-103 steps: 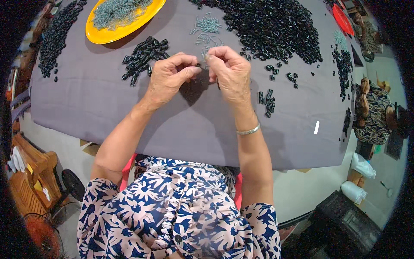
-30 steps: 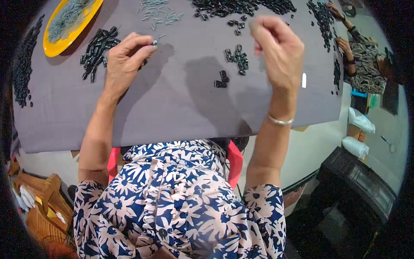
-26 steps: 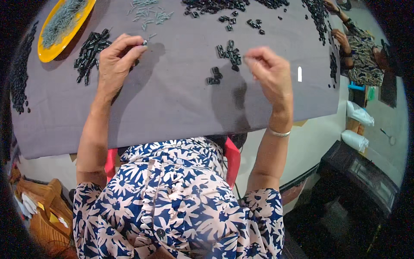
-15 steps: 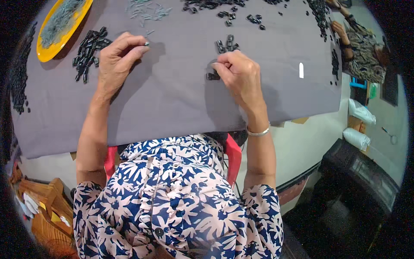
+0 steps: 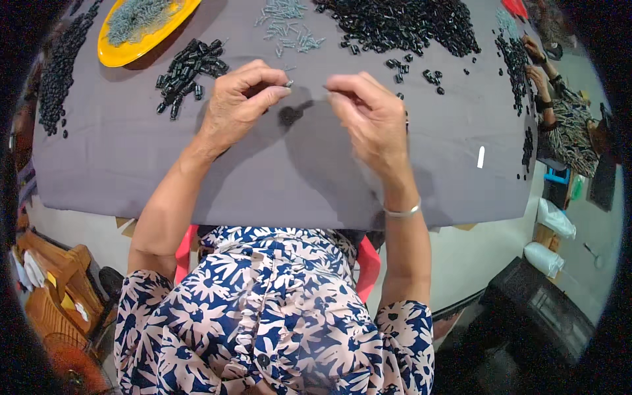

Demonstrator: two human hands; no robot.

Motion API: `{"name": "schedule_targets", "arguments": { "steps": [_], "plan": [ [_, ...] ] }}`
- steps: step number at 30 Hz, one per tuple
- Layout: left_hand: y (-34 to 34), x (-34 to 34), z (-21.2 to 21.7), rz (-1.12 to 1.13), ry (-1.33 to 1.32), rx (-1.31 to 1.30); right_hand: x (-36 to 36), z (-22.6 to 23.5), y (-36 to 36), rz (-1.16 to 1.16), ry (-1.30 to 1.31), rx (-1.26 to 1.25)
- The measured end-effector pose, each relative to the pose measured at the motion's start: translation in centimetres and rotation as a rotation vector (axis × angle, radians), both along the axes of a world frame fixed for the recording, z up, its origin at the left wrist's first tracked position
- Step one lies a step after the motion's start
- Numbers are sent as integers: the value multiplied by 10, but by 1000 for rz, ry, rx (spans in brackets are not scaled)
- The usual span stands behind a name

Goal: Assembling small black and green plastic parts by hand at a workstation.

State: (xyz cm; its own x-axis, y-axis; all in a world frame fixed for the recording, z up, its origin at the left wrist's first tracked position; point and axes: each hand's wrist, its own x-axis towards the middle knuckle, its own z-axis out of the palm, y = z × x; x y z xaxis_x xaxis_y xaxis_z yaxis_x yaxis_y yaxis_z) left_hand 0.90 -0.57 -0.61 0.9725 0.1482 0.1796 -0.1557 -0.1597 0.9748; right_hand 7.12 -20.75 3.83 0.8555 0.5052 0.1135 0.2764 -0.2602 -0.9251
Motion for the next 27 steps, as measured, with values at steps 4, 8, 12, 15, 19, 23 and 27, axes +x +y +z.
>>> {"name": "schedule_targets", "arguments": {
  "steps": [4, 8, 12, 15, 19, 23, 27],
  "plan": [
    [1, 0, -7, 14, -18, -83, 3, -7, 33, 14, 28, 76],
    [3, 1, -5, 6, 25, -41, 3, -15, 42, -55, -36, 172],
    [3, 2, -4, 9, 29, -26, 1, -23, 43, -71, -158, 119],
    [3, 1, -2, 13, 41, -36, 2, -23, 42, -61, -201, 58],
    [3, 2, -8, 1, 32, -32, 2, -23, 42, -38, -217, 57],
    [2, 4, -4, -19, 34, -6, 5, -19, 42, 6, -392, -34],
    [3, 3, -8, -4, 22, -22, 9, -21, 43, 57, -438, -29]
  ]
}}
